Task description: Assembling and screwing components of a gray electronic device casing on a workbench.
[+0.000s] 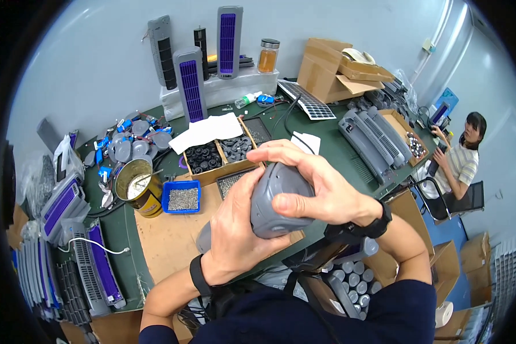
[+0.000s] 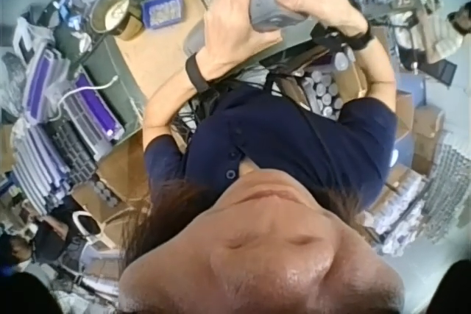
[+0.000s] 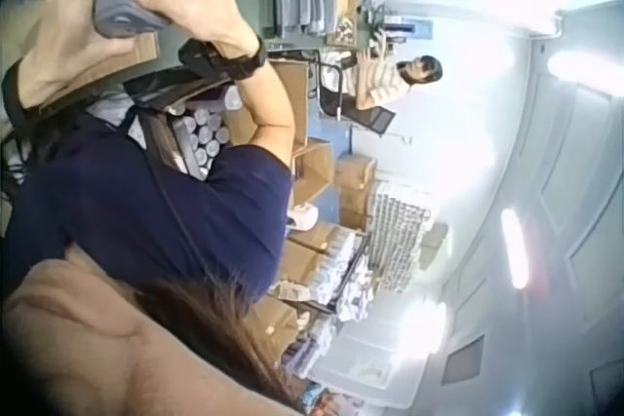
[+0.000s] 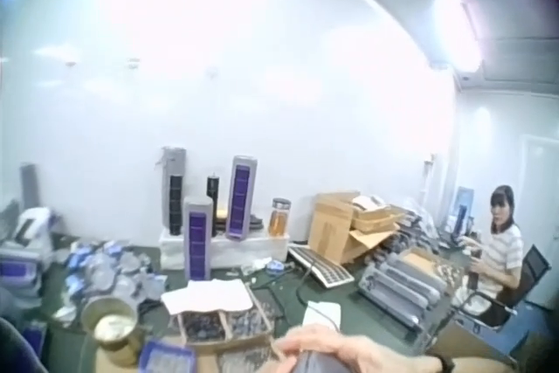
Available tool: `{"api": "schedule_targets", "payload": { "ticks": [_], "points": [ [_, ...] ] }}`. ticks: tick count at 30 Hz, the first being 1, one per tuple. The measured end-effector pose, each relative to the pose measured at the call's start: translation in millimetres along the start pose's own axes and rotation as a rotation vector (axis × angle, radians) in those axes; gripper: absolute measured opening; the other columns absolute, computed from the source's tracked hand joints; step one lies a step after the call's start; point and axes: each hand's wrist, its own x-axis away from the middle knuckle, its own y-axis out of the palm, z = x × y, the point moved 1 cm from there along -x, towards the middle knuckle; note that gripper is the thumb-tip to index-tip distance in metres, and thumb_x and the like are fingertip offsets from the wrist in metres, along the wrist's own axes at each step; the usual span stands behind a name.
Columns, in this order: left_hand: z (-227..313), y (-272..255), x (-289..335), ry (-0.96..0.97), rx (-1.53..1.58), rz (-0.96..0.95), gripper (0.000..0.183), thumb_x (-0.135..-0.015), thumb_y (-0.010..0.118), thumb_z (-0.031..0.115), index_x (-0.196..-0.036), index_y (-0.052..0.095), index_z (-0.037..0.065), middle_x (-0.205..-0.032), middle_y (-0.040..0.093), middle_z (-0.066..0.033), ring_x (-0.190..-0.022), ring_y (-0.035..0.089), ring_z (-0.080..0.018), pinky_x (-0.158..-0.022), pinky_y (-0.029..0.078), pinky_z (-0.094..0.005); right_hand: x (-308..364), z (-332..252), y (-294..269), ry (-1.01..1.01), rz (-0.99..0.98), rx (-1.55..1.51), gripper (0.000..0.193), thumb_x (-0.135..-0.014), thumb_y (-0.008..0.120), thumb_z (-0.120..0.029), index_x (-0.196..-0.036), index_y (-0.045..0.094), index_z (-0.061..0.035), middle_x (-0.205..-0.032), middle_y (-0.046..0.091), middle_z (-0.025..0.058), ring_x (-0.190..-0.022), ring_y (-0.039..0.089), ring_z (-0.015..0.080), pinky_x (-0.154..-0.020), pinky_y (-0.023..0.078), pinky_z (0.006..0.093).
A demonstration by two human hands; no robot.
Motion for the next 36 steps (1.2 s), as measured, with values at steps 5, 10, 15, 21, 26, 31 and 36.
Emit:
{"api": "schedule_targets", "payload": {
  "ticks": [5, 10, 15, 21, 26, 31, 36],
  "points": [
    [6, 4, 6, 0.054, -0.058, 0.033, 0.1, -0.049, 0.091, 0.014, -0.136, 0.043, -0.002, -0.122, 0.057, -0.0253, -0.107, 0.062, -0.0414, -0.09, 0.053, -0.0447, 6, 0, -6, -0.021, -0.079, 0.098, 0.085, -0.083, 0.071, -0.054, -0.14, 0.046, 0.0036, -0.143, 0.043, 0.0175, -0.141, 0.029, 0.0274, -0.116, 0.021, 0.0421],
    [13, 11, 16, 0.102, -0.142, 0.038, 0.104, -0.048, 0.091, 0.016, -0.137, 0.041, -0.002, -0.121, 0.056, -0.0275, -0.106, 0.061, -0.0433, -0.09, 0.052, -0.0471, 14, 2, -14, 0.032, -0.167, 0.05, 0.057, -0.098, 0.057, -0.041, -0.139, 0.051, -0.0013, -0.14, 0.047, 0.0133, -0.139, 0.034, 0.0252, -0.115, 0.025, 0.0427],
    [17, 13, 21, 0.116, -0.136, 0.05, 0.105, -0.048, 0.092, 0.016, -0.138, 0.041, -0.002, -0.122, 0.056, -0.027, -0.106, 0.061, -0.0429, -0.09, 0.052, -0.047, 23, 6, -9, 0.079, -0.131, -0.239, 0.052, -0.101, 0.053, -0.038, -0.137, 0.052, -0.0008, -0.134, 0.052, 0.0132, -0.133, 0.042, 0.0236, -0.113, 0.028, 0.0377],
    [21, 4, 25, 0.087, -0.152, 0.059, 0.104, -0.048, 0.091, 0.017, -0.138, 0.042, -0.001, -0.122, 0.056, -0.0259, -0.105, 0.061, -0.042, -0.089, 0.052, -0.046, 19, -13, -1, -0.063, -0.125, 0.242, 0.05, -0.097, 0.059, -0.032, -0.135, 0.054, 0.0007, -0.123, 0.055, 0.0133, -0.118, 0.051, 0.024, -0.104, 0.038, 0.0374],
    [21, 2, 26, 0.072, -0.101, 0.057, 0.101, -0.051, 0.088, 0.016, -0.139, 0.042, 0.0, -0.121, 0.055, -0.0259, -0.104, 0.06, -0.0422, -0.087, 0.051, -0.0456, 17, -4, 9, -0.058, -0.067, 0.096, 0.067, -0.096, 0.056, -0.052, -0.135, 0.054, 0.002, -0.127, 0.054, 0.0147, -0.124, 0.045, 0.0258, -0.108, 0.032, 0.0412],
    [23, 8, 30, 0.08, -0.175, 0.088, 0.105, -0.047, 0.092, 0.015, -0.138, 0.041, 0.001, -0.126, 0.056, -0.0269, -0.107, 0.062, -0.0422, -0.089, 0.053, -0.0462, 16, -3, 4, -0.038, -0.186, 0.03, 0.066, -0.096, 0.057, -0.051, -0.137, 0.053, 0.001, -0.131, 0.054, 0.0134, -0.129, 0.041, 0.0257, -0.112, 0.027, 0.041],
    [21, 5, 32, 0.092, -0.176, 0.082, 0.105, -0.047, 0.092, 0.014, -0.138, 0.041, 0.001, -0.127, 0.056, -0.0261, -0.109, 0.061, -0.0422, -0.09, 0.052, -0.0451, 21, -6, 10, -0.058, -0.125, 0.056, 0.06, -0.099, 0.053, -0.046, -0.135, 0.054, 0.001, -0.129, 0.054, 0.0123, -0.128, 0.041, 0.0245, -0.112, 0.028, 0.0401]
  ]
}}
